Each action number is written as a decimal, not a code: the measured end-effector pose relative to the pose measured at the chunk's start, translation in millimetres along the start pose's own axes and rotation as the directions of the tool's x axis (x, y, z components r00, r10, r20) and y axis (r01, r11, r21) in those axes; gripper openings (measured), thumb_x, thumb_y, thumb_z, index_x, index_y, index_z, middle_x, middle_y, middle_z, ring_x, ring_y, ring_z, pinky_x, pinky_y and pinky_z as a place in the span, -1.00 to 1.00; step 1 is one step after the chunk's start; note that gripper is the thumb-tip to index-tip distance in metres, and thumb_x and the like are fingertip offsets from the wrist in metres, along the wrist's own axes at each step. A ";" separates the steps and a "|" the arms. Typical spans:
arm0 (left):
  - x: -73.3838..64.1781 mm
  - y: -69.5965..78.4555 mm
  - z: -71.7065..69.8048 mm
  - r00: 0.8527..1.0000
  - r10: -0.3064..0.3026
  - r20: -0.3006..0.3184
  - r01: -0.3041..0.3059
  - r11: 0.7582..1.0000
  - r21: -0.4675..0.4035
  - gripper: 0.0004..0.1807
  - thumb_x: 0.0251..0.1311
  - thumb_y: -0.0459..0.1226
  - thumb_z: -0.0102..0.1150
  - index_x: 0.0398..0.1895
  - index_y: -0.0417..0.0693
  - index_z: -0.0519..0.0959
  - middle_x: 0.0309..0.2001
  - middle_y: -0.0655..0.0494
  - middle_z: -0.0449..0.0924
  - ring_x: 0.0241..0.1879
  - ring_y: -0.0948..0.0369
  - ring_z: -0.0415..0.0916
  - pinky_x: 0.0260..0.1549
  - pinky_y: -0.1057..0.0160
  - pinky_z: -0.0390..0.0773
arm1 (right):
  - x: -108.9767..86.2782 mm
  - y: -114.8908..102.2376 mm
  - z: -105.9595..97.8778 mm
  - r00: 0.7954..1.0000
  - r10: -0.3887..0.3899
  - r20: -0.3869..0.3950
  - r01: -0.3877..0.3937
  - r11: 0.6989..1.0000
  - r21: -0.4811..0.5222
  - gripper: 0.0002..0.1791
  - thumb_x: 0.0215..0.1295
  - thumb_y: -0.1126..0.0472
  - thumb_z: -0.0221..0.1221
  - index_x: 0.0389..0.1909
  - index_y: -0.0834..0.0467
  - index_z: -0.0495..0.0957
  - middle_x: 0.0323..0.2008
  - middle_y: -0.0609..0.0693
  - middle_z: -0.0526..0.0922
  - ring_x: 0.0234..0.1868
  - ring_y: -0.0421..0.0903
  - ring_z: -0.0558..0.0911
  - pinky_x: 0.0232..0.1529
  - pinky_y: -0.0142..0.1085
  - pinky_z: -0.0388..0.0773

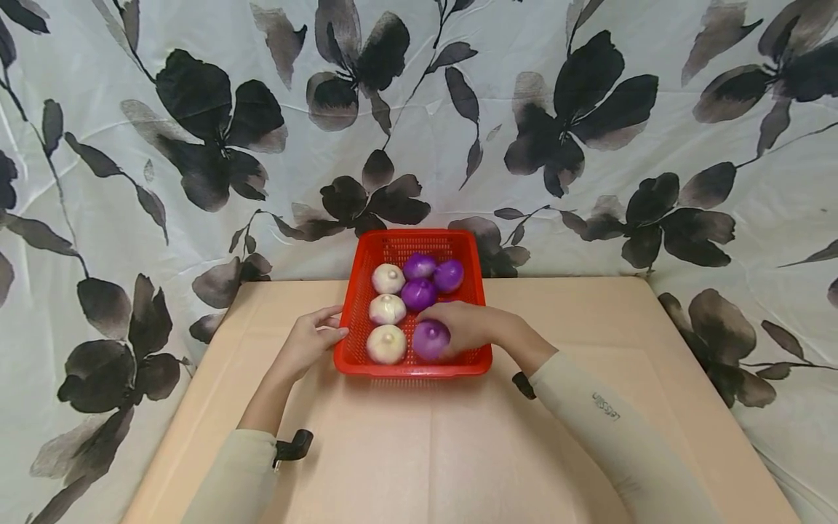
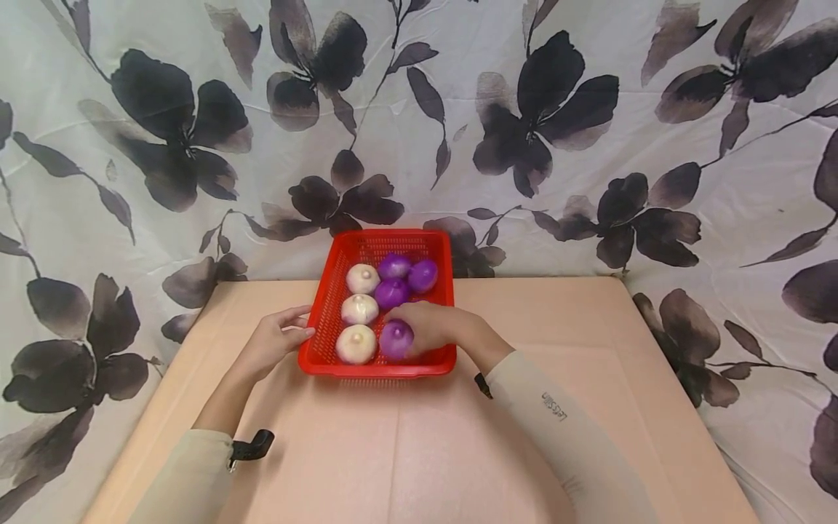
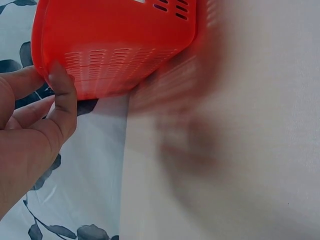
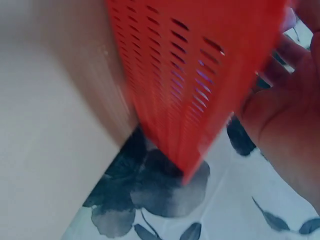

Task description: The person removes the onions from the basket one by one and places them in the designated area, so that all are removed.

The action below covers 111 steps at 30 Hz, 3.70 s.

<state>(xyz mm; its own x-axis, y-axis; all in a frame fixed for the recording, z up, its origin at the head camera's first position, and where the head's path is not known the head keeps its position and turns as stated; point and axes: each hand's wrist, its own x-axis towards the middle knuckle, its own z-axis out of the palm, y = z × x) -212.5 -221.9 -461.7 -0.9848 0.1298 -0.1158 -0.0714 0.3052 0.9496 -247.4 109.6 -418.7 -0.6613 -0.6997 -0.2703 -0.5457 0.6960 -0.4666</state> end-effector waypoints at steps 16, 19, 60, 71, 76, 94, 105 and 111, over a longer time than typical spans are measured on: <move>0.1 -2.0 -1.9 1.000 0.005 0.004 -0.005 1.000 0.006 -0.37 0.36 -0.43 0.24 0.48 -0.35 0.33 -0.02 -0.30 0.50 -0.31 0.25 0.63 -0.28 0.34 0.73 | -53.1 29.7 -41.0 0.940 0.029 -0.340 0.063 0.964 0.257 -0.16 0.16 0.13 0.48 0.48 -0.06 0.36 0.31 -0.04 0.51 0.25 0.00 0.55 0.14 -0.03 0.67; -0.2 -1.7 -1.2 1.000 0.003 0.006 -0.003 1.000 0.004 -0.37 0.36 -0.43 0.24 0.48 -0.36 0.33 -0.02 -0.29 0.50 -0.32 0.24 0.63 -0.28 0.32 0.73 | -61.5 39.0 -43.9 0.924 0.044 -0.380 0.075 0.953 0.293 -0.15 0.18 0.13 0.46 0.49 -0.04 0.33 0.30 -0.02 0.51 0.24 0.00 0.55 0.15 -0.02 0.67; -1.2 1.1 -3.0 1.000 -0.001 0.006 0.001 1.000 -0.003 -0.37 0.35 -0.43 0.24 0.47 -0.37 0.34 -0.03 -0.28 0.50 -0.31 0.28 0.63 -0.30 0.38 0.71 | -23.8 166.5 22.0 0.710 0.529 -0.465 -0.258 0.810 0.527 -0.09 0.32 0.08 0.36 0.54 0.31 0.13 0.42 0.39 0.36 0.39 0.35 0.40 0.43 0.21 0.35; -2.3 -0.8 -6.3 1.000 -0.014 0.000 0.014 0.999 0.032 -0.37 0.36 -0.42 0.23 0.47 -0.36 0.34 -0.02 -0.28 0.52 -0.30 0.27 0.63 -0.29 0.36 0.72 | -10.3 168.0 36.1 0.688 0.568 -0.451 -0.265 0.776 0.573 -0.09 0.35 0.01 0.35 0.55 0.25 0.14 0.45 0.35 0.35 0.42 0.32 0.39 0.45 0.20 0.33; -1.0 -3.8 -5.5 1.000 -0.014 -0.005 0.014 0.999 0.029 -0.38 0.36 -0.42 0.22 0.47 -0.35 0.34 -0.03 -0.27 0.52 -0.31 0.29 0.64 -0.28 0.34 0.73 | -9.0 169.5 40.2 0.684 0.558 -0.470 -0.235 0.778 0.583 -0.10 0.36 0.04 0.34 0.55 0.29 0.12 0.45 0.38 0.33 0.42 0.32 0.39 0.45 0.20 0.33; -2.9 1.8 -2.0 1.000 -0.013 0.002 0.013 1.000 0.010 -0.36 0.36 -0.42 0.24 0.48 -0.35 0.33 0.00 -0.31 0.52 -0.29 0.27 0.66 -0.27 0.34 0.74 | -15.6 169.0 37.4 0.700 0.544 -0.462 -0.242 0.790 0.563 -0.04 0.37 0.00 0.32 0.59 0.31 0.04 0.47 0.39 0.28 0.44 0.32 0.35 0.47 0.20 0.30; -3.4 -0.1 -2.0 1.000 -0.003 0.003 0.003 1.000 0.016 -0.36 0.36 -0.44 0.23 0.48 -0.37 0.32 -0.02 -0.31 0.51 -0.29 0.25 0.66 -0.30 0.36 0.73 | -22.1 171.0 38.9 0.712 0.533 -0.457 -0.237 0.795 0.558 -0.06 0.34 0.05 0.35 0.57 0.27 0.08 0.45 0.39 0.31 0.42 0.34 0.38 0.44 0.20 0.33; -2.6 -1.3 -2.4 1.000 0.013 0.017 -0.013 1.000 -0.002 -0.36 0.35 -0.45 0.23 0.47 -0.40 0.31 -0.02 -0.33 0.50 -0.30 0.23 0.68 -0.31 0.33 0.74 | -28.2 170.7 37.5 0.723 0.512 -0.463 -0.217 0.806 0.551 -0.05 0.34 0.07 0.37 0.58 0.24 0.07 0.47 0.39 0.29 0.41 0.35 0.40 0.43 0.21 0.34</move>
<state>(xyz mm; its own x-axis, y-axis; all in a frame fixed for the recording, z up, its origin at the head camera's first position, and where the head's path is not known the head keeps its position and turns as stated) -210.3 -224.9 -462.0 -0.9827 0.1501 -0.1083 -0.0587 0.3017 0.9516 -302.6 242.1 -522.3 -0.9962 -0.0753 -0.0444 -0.0123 0.6238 -0.7815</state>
